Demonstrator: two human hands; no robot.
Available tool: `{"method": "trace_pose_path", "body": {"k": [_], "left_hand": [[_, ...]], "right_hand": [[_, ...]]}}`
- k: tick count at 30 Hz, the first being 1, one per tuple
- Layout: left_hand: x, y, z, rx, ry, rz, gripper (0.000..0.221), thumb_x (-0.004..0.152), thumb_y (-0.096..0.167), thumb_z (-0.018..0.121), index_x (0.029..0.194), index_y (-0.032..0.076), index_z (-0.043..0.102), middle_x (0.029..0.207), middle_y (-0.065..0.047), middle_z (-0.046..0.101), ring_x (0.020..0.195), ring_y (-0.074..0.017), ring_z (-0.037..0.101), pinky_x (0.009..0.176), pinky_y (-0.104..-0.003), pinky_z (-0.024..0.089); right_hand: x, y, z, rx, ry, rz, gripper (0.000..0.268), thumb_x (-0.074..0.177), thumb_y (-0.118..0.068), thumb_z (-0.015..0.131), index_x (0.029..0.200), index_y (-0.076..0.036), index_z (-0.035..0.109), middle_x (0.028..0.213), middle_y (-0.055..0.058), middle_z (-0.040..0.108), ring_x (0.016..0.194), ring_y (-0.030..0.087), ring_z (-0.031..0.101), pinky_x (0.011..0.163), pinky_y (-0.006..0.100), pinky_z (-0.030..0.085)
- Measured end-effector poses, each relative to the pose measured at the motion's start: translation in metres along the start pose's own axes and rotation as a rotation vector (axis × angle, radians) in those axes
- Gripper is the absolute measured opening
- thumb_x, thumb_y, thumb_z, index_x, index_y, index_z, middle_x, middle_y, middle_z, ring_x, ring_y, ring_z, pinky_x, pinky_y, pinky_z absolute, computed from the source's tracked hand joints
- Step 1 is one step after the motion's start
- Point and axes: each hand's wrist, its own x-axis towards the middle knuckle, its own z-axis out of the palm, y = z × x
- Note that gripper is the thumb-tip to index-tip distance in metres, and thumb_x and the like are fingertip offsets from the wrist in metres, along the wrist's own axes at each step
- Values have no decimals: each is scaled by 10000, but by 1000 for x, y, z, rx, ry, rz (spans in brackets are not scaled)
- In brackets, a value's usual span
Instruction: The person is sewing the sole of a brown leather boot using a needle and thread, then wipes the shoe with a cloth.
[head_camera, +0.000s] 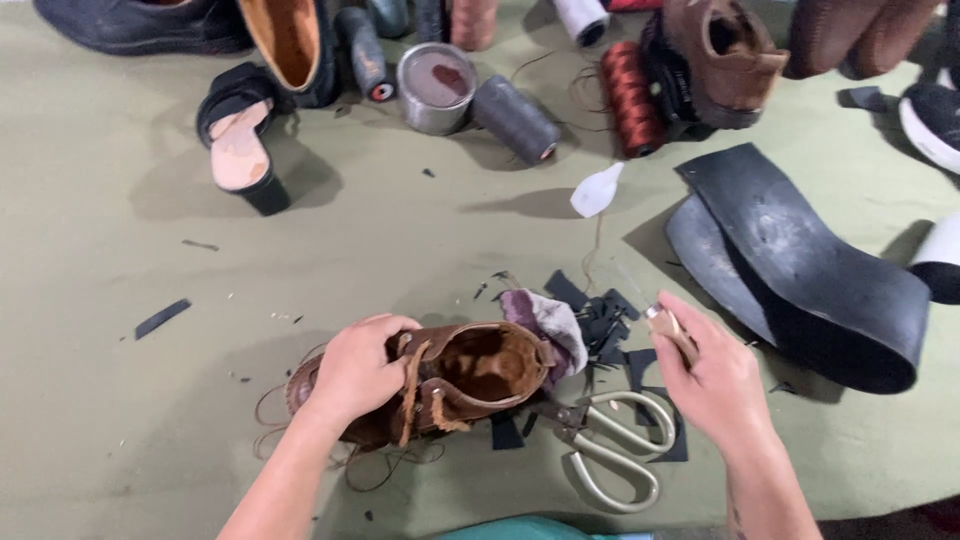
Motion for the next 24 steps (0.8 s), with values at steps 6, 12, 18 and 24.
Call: {"method": "trace_pose_path", "body": {"k": [6,12,18,24], "left_hand": [[-2,-15,-10,168,166,295,425,721,121,651,1094,272,785,1018,-17,780,1120,-308,693,1035,-445,506],[6,-27,-20,343,501,609,247,816,166,647,1015,249,768,1083,58,758,1205,-197,645,1174,-403,301],[-1,-55,10,156,566,688,407,731,78,699,1129,158,741,1247,-28,714,1313,-292,583,1195,-586,309],[-33,-62,33,90,869,658,246,879,332,650,1090,228,722,1390,-82,611,1392,-334,520,1223,-551,262]], "right_hand": [[7,47,45,-140,-11,285,460,930,-440,645,1375,-325,663,1246,4,721,1207,230,670,1093,397,515],[9,30,77,-88,339,-237,385,859,-381,799,1198,-201,774,1098,38,725,1028,255,700,941,371,546],[11,-12,102,-58,-47,-320,596,806,-515,821,1201,-75,748,1172,98,743,1054,317,634,968,455,490],[34,-93,40,135,-411,235,180,953,-268,689,1080,-165,763,1098,-1,795,1050,134,734,978,319,607]]}}
